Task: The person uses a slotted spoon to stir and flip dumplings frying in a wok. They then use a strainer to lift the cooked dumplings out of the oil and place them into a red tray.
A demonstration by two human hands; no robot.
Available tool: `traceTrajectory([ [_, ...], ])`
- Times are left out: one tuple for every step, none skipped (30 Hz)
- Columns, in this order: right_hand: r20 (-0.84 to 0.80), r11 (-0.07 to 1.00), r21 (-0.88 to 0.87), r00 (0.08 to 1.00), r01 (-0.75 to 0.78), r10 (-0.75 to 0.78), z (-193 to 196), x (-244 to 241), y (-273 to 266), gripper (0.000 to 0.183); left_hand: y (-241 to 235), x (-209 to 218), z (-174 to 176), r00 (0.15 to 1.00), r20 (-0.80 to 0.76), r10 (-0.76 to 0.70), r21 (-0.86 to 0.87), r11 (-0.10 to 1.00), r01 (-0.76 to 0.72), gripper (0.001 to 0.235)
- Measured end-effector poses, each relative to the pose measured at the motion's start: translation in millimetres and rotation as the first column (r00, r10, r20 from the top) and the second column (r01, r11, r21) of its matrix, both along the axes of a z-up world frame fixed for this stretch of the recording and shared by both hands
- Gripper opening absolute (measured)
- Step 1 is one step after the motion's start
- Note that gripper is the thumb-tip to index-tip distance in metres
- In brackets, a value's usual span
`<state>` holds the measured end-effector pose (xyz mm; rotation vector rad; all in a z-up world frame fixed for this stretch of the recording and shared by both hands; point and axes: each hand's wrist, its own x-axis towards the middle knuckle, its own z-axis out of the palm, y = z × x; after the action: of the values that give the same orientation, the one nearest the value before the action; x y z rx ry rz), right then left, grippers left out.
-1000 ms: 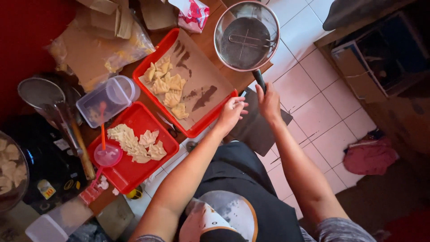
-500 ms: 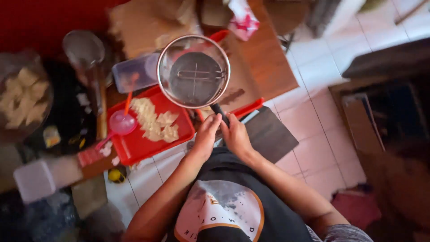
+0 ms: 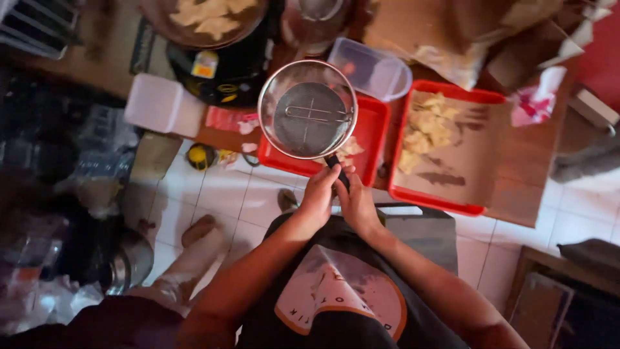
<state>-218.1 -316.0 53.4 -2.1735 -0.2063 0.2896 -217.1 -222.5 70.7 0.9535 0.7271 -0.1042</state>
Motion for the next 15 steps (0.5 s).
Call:
traceTrajectory([
  [-0.011, 0.999, -0.040, 1.000, -0.016, 0.016, -7.1, -0.6, 12.0, 0.029, 12.3, -0.4, -6.1, 1.000, 0.006, 0.023, -0.008, 1.000, -0.023, 0.032],
  [-0.009, 0.999, -0.041, 0.999, -0.033, 0.032, -3.9, 1.5, 25.9, 0.029, 25.8, -0.5, -12.4, 0.999, 0.007, 0.040, -0.009, 0.999, -0.040, 0.032],
  [-0.071, 0.998, -0.004, 0.996, -0.056, 0.055, -0.7, 4.2, 40.4, 0.033, 39.8, 0.7, -18.6, 0.998, 0.014, 0.064, 0.032, 0.997, -0.064, 0.031],
  [-0.131, 0.996, 0.034, 0.988, -0.077, 0.080, 2.4, 7.3, 54.9, 0.038, 53.8, 2.4, -25.0, 0.996, 0.022, 0.087, 0.073, 0.993, -0.089, 0.030],
  [-0.133, 0.996, 0.032, 0.987, -0.082, 0.085, 0.4, 8.1, 69.7, 0.038, 69.1, 0.7, -28.0, 0.995, 0.021, 0.093, 0.071, 0.993, -0.094, 0.030],
  [-0.132, 0.992, 0.007, 0.984, -0.123, 0.123, -1.7, 9.1, 84.7, 0.037, 84.4, -0.7, -31.0, 0.995, 0.026, 0.098, 0.109, 0.989, -0.100, 0.029],
  [-0.128, 0.987, -0.019, 0.979, -0.163, 0.159, -3.5, 13.2, 100.5, 0.036, 100.7, 1.1, -33.7, 0.994, 0.037, 0.100, 0.147, 0.984, -0.105, 0.028],
  [-0.125, 0.986, -0.021, 0.979, -0.166, 0.162, -2.5, 13.1, 114.4, 0.036, 117.9, 0.0, -28.9, 0.994, 0.040, 0.104, 0.145, 0.983, -0.109, 0.028],
  [-0.185, 0.979, -0.024, 0.963, -0.202, 0.194, -1.9, 12.1, 128.0, 0.041, 134.7, -2.1, -24.5, 0.995, 0.023, 0.093, 0.189, 0.977, -0.096, 0.027],
  [-0.245, 0.971, -0.026, 0.943, -0.237, 0.224, -2.0, 11.2, 141.0, 0.046, 151.0, -4.1, -20.8, 0.996, 0.005, 0.084, 0.231, 0.969, -0.083, 0.027],
  [-0.248, 0.970, -0.027, 0.942, -0.241, 0.227, -4.6, 10.9, 153.8, 0.046, 165.0, -3.6, -23.9, 0.996, 0.002, 0.087, 0.229, 0.970, -0.086, 0.027],
  [-0.201, 0.959, -0.034, 0.942, -0.280, 0.268, -7.7, 10.7, 166.1, 0.045, 178.7, -3.2, -27.4, 0.996, 0.007, 0.090, 0.220, 0.971, -0.089, 0.026],
  [-0.157, 0.946, -0.044, 0.937, -0.322, 0.312, -9.9, 9.8, 177.8, 0.045, 191.5, -3.7, -30.2, 0.995, 0.011, 0.096, 0.209, 0.973, -0.097, 0.025],
  [-0.161, 0.943, -0.047, 0.934, -0.329, 0.318, -6.6, 12.2, 189.2, 0.045, 208.2, -5.1, -27.9, 0.995, 0.007, 0.104, 0.206, 0.973, -0.103, 0.025],
  [-0.127, 0.919, -0.077, 0.917, -0.388, 0.377, -3.2, 13.1, 198.4, 0.042, 222.5, -8.2, -25.4, 0.996, 0.003, 0.087, 0.234, 0.968, -0.086, 0.023],
])
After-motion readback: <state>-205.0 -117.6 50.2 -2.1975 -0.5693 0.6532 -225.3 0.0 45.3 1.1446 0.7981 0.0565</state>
